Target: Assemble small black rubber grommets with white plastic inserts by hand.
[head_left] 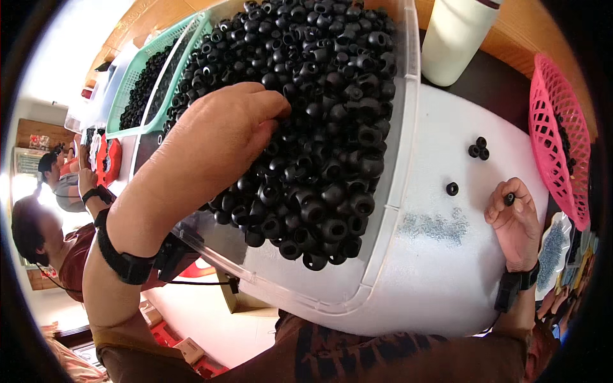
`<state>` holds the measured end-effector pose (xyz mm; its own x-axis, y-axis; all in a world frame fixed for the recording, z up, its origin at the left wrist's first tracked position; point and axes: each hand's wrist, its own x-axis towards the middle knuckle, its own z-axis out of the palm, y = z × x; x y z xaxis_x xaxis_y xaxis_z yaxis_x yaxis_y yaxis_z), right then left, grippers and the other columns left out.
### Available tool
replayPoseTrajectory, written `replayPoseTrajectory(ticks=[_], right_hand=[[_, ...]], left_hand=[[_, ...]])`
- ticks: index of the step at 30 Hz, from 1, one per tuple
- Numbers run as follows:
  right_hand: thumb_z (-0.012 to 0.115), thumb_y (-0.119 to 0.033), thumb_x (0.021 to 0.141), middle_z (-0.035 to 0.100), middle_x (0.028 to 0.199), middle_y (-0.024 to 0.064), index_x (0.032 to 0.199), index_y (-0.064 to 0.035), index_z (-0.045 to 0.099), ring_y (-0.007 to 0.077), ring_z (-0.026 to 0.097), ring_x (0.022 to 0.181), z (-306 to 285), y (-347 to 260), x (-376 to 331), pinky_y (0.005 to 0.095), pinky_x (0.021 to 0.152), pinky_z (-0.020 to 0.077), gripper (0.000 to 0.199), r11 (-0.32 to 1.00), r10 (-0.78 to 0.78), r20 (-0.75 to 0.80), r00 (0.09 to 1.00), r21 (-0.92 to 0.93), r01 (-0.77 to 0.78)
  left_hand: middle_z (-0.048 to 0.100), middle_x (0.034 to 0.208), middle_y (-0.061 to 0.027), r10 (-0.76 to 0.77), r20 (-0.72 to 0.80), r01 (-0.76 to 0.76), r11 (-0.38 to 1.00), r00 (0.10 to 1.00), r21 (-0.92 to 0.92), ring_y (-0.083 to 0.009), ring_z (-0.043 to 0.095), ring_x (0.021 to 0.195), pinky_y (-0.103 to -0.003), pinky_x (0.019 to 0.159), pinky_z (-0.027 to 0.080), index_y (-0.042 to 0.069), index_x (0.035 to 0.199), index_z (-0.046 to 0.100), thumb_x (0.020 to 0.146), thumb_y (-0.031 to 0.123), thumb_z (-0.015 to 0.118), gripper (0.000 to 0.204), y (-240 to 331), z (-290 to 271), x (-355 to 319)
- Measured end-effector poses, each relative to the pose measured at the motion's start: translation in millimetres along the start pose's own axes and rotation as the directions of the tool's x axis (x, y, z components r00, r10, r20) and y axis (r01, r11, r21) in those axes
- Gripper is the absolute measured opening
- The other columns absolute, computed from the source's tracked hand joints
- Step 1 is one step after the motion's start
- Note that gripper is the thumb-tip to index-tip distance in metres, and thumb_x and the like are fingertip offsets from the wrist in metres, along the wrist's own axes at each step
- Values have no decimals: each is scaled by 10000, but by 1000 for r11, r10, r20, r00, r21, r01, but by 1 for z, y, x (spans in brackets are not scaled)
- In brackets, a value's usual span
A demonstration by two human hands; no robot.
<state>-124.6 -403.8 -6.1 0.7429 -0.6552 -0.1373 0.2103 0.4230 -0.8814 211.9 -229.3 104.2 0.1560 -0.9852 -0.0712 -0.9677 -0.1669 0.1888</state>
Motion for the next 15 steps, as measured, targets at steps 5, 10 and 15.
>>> replayPoseTrajectory(ticks=[5,10,15], right_hand=[[593,-202,840,531,771,73,932,2,513,160,543,686,-3,1,-2,264,659,458,238,1000,4,20,1000,29,-5],[583,-176,846,565,794,72,952,-7,528,155,566,709,-4,-2,-1,267,672,477,207,995,43,60,997,83,-48],[569,-145,852,581,808,75,955,-18,542,161,575,718,-11,-4,2,277,679,483,166,988,71,66,995,135,-79]], left_hand=[[574,895,-154,-14,32,14,1000,999,1,-316,577,831,-370,763,469,-11,964,594,803,30,528,180,2,4,2],[581,852,-165,-35,44,34,999,998,30,-335,576,822,-389,757,470,-8,908,594,776,67,524,167,5,3,9],[588,806,-170,-128,122,122,991,984,50,-333,587,807,-384,727,473,10,858,581,736,81,545,146,9,2,13]])
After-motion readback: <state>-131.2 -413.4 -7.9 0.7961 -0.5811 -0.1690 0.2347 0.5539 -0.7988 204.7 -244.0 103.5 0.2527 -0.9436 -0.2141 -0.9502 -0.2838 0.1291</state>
